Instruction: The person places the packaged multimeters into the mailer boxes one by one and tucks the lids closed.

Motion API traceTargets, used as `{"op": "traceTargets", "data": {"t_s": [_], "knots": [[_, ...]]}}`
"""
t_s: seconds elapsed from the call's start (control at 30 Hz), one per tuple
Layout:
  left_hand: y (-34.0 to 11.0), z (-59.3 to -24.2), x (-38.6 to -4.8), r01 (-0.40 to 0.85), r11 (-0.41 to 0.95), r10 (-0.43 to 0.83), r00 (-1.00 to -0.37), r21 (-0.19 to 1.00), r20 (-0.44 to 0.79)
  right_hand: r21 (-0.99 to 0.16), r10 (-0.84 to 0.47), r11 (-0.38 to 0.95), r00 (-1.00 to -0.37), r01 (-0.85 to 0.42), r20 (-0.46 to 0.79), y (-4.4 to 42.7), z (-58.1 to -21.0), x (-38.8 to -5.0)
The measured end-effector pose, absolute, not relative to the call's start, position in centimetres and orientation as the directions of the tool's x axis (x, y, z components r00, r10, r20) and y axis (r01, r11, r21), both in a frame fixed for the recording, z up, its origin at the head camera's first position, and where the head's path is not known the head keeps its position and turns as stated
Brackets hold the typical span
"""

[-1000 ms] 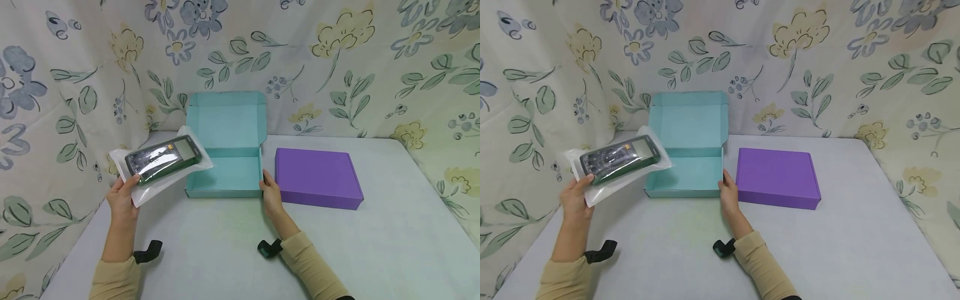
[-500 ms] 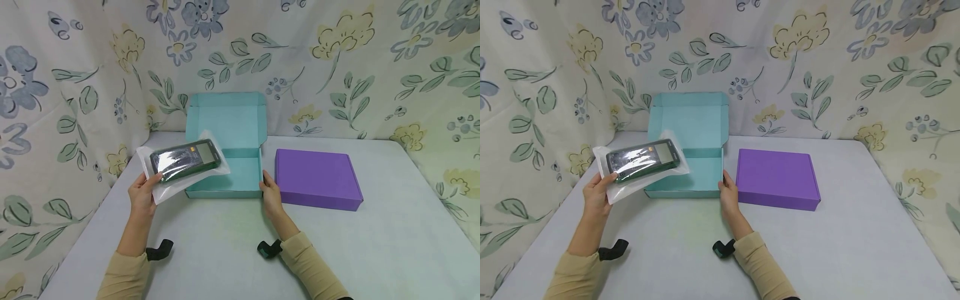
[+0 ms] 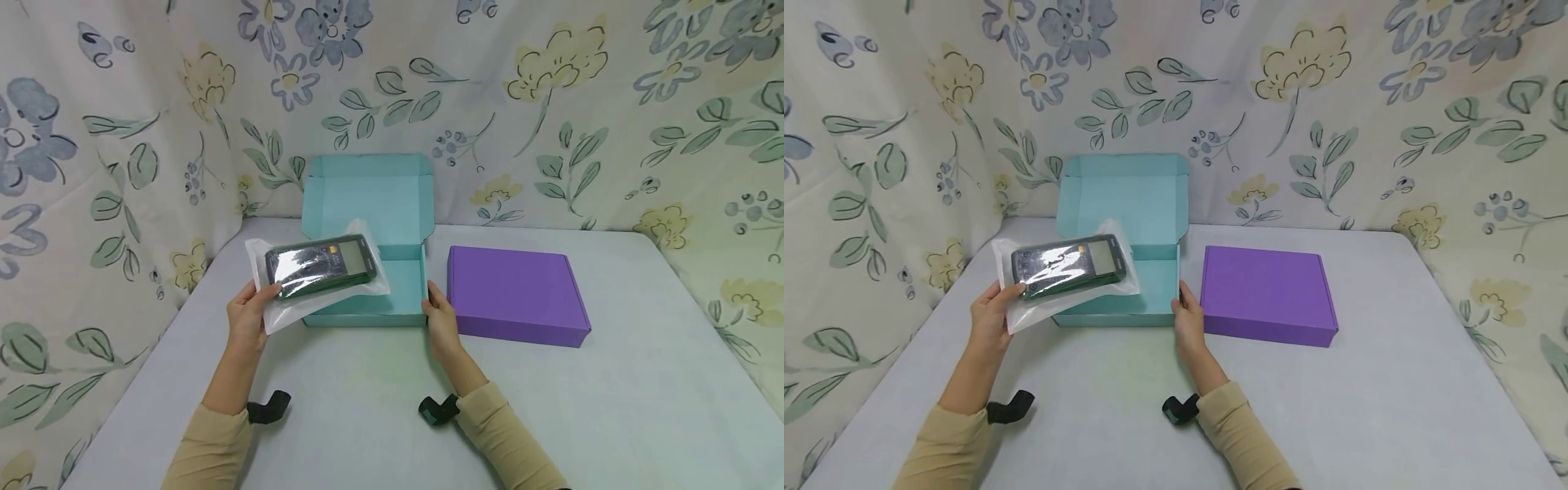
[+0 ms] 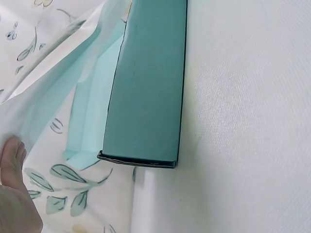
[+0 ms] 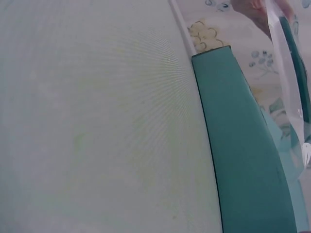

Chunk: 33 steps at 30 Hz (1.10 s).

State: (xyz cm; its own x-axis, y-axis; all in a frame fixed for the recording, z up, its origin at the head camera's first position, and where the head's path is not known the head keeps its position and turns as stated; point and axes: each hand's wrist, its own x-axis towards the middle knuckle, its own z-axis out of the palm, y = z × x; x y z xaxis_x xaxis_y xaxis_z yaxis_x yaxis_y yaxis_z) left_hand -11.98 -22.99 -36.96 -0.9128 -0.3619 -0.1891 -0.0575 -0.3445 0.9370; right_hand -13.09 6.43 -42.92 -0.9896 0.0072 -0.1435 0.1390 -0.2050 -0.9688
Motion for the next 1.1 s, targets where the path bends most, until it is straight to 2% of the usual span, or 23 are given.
{"op": "traceTargets", "data": {"t_s": [0.17, 0.53, 1.1], "knots": [[-22.8, -37.0, -12.4, -0.12, -0.306, -0.321, -0.921, 0.944, -0.221, -0.968, 0.012, -0.209, -0.99, 0.136, -0.142, 6.4, -42.9, -13.1], [-22.2, -37.4, -13.2, -0.169, -0.245, -0.23, -0.946, 0.955, -0.227, -0.971, 0.006, -0.206, -0.992, 0.125, -0.129, 6.3, -43.0, -13.2], [-21.0, -37.8, -14.3, -0.286, -0.201, -0.176, -0.93, 0.937, -0.322, -0.963, 0.001, -0.237, -0.991, 0.127, -0.131, 6.5, -43.2, -13.2]]}}
